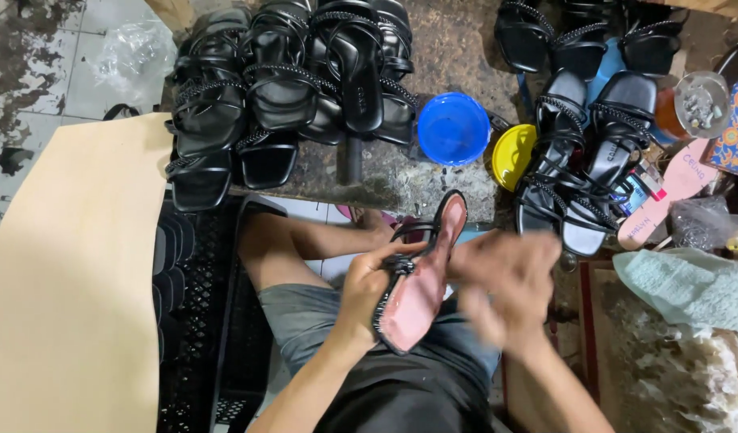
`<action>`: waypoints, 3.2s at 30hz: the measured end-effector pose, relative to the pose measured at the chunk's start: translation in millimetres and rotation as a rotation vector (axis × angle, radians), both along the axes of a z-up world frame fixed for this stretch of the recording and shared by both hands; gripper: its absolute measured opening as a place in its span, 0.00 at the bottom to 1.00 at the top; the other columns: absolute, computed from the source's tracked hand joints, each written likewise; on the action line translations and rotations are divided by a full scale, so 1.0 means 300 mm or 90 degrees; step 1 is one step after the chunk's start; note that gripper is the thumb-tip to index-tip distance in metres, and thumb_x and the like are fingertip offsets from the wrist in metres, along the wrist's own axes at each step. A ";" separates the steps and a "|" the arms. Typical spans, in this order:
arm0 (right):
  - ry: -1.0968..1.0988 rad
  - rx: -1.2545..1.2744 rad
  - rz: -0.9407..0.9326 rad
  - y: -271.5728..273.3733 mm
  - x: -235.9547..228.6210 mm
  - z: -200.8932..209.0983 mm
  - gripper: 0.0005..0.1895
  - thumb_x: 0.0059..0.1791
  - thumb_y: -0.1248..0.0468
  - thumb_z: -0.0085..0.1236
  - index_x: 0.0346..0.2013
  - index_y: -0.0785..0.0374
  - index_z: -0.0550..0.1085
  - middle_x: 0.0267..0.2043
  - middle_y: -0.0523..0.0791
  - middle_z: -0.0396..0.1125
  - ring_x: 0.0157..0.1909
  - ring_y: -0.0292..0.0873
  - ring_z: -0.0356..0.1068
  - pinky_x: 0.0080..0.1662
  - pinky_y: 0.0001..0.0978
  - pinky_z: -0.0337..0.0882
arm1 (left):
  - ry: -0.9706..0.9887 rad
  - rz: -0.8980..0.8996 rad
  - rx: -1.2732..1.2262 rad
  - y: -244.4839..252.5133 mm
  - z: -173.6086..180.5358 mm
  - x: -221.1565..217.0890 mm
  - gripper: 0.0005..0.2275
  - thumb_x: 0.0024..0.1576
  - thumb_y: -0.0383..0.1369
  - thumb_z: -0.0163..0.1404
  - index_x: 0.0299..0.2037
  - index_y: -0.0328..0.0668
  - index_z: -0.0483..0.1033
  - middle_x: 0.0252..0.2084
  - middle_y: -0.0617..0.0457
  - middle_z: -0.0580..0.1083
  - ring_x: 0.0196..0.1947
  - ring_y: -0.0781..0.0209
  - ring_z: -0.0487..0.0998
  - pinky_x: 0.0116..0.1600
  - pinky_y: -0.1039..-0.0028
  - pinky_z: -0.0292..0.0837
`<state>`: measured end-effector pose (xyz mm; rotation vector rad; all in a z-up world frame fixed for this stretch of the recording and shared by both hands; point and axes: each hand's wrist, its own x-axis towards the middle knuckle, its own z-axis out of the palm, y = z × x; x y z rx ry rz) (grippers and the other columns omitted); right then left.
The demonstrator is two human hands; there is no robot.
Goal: Assembling a sandal by applying adhesive to the sole and carefully attaching the straps.
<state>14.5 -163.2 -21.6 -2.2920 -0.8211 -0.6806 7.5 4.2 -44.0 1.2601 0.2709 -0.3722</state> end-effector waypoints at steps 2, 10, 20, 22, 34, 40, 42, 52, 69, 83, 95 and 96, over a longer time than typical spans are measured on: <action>0.030 -0.027 -0.144 0.009 0.123 0.011 0.12 0.45 0.59 0.50 0.41 0.61 0.71 0.37 0.49 0.56 0.42 0.48 0.56 0.47 0.41 0.49 | 0.064 0.087 -0.165 0.010 -0.025 -0.003 0.13 0.42 0.27 0.44 0.36 0.32 0.76 0.37 0.47 0.74 0.33 0.62 0.73 0.35 0.82 0.64; 0.196 -0.221 -0.220 -0.052 0.403 -0.253 0.25 0.47 0.42 0.44 0.44 0.58 0.72 0.58 0.50 0.50 0.60 0.59 0.38 0.52 0.59 0.39 | 0.137 0.182 -0.314 0.095 -0.067 -0.057 0.17 0.45 0.29 0.44 0.43 0.27 0.69 0.43 0.39 0.71 0.41 0.49 0.73 0.44 0.70 0.67; 0.316 0.148 -0.095 -0.047 0.243 -0.136 0.19 0.51 0.52 0.30 0.38 0.53 0.72 0.57 0.49 0.51 0.59 0.54 0.37 0.56 0.52 0.32 | 0.162 0.180 -0.309 0.155 -0.102 -0.084 0.19 0.44 0.21 0.43 0.48 0.25 0.66 0.49 0.36 0.68 0.47 0.45 0.70 0.54 0.65 0.61; 0.264 0.154 -0.079 0.000 0.150 -0.058 0.21 0.52 0.52 0.27 0.40 0.53 0.72 0.58 0.48 0.49 0.60 0.50 0.40 0.56 0.48 0.44 | 0.167 0.175 -0.308 0.163 -0.109 -0.094 0.20 0.43 0.20 0.43 0.49 0.25 0.65 0.50 0.36 0.68 0.48 0.44 0.69 0.56 0.65 0.61; -0.075 -0.125 -0.184 0.047 0.047 -0.037 0.32 0.49 0.40 0.16 0.57 0.49 0.60 0.65 0.47 0.39 0.67 0.50 0.32 0.61 0.47 0.43 | -0.210 -0.065 -0.245 0.175 -0.042 -0.122 0.21 0.53 0.40 0.43 0.49 0.26 0.65 0.52 0.36 0.64 0.54 0.47 0.64 0.61 0.64 0.53; -0.024 -0.155 -0.121 0.039 0.046 -0.035 0.27 0.51 0.42 0.16 0.58 0.41 0.57 0.67 0.46 0.33 0.69 0.51 0.26 0.64 0.53 0.38 | -0.302 -0.102 -0.255 0.188 -0.025 -0.104 0.23 0.56 0.45 0.41 0.48 0.28 0.66 0.52 0.35 0.64 0.55 0.45 0.64 0.60 0.60 0.54; -0.007 -0.138 -0.095 0.064 0.034 -0.051 0.26 0.51 0.43 0.16 0.58 0.41 0.57 0.66 0.47 0.33 0.68 0.52 0.26 0.65 0.51 0.33 | -0.286 -0.093 -0.229 0.176 -0.030 -0.113 0.24 0.55 0.46 0.40 0.47 0.28 0.66 0.52 0.36 0.64 0.54 0.44 0.65 0.59 0.60 0.55; 0.008 -0.076 0.002 0.174 -0.145 -0.101 0.22 0.50 0.39 0.23 0.56 0.33 0.57 0.66 0.44 0.37 0.67 0.57 0.22 0.62 0.57 0.27 | 0.033 0.118 -0.325 0.119 -0.011 -0.046 0.19 0.48 0.32 0.41 0.47 0.22 0.65 0.47 0.36 0.68 0.49 0.48 0.68 0.57 0.68 0.58; 0.127 -0.035 -0.096 0.111 0.058 0.044 0.23 0.52 0.51 0.21 0.57 0.49 0.58 0.66 0.50 0.38 0.69 0.47 0.34 0.67 0.51 0.31 | 0.235 0.145 -0.450 0.058 0.135 0.027 0.11 0.51 0.27 0.41 0.43 0.33 0.68 0.41 0.44 0.71 0.44 0.57 0.71 0.50 0.72 0.64; -0.034 -0.153 -0.230 -0.010 0.337 -0.190 0.18 0.46 0.48 0.51 0.46 0.52 0.73 0.62 0.48 0.46 0.62 0.60 0.33 0.55 0.51 0.38 | 0.228 0.139 -0.148 0.084 0.110 0.072 0.13 0.47 0.29 0.46 0.44 0.43 0.71 0.42 0.47 0.73 0.46 0.59 0.72 0.55 0.73 0.61; 0.279 0.015 -0.177 -0.063 0.283 -0.254 0.20 0.51 0.55 0.40 0.26 0.64 0.75 0.58 0.47 0.56 0.62 0.60 0.39 0.58 0.52 0.34 | 0.226 0.159 0.097 0.067 0.104 0.070 0.16 0.45 0.30 0.50 0.45 0.52 0.73 0.44 0.49 0.74 0.47 0.60 0.72 0.58 0.74 0.58; 0.278 0.016 -0.176 -0.044 0.248 -0.196 0.20 0.51 0.55 0.40 0.26 0.64 0.75 0.58 0.47 0.56 0.62 0.60 0.39 0.58 0.52 0.34 | 0.224 0.161 0.098 0.067 0.089 0.067 0.16 0.45 0.30 0.50 0.45 0.52 0.73 0.44 0.49 0.74 0.47 0.60 0.72 0.58 0.74 0.58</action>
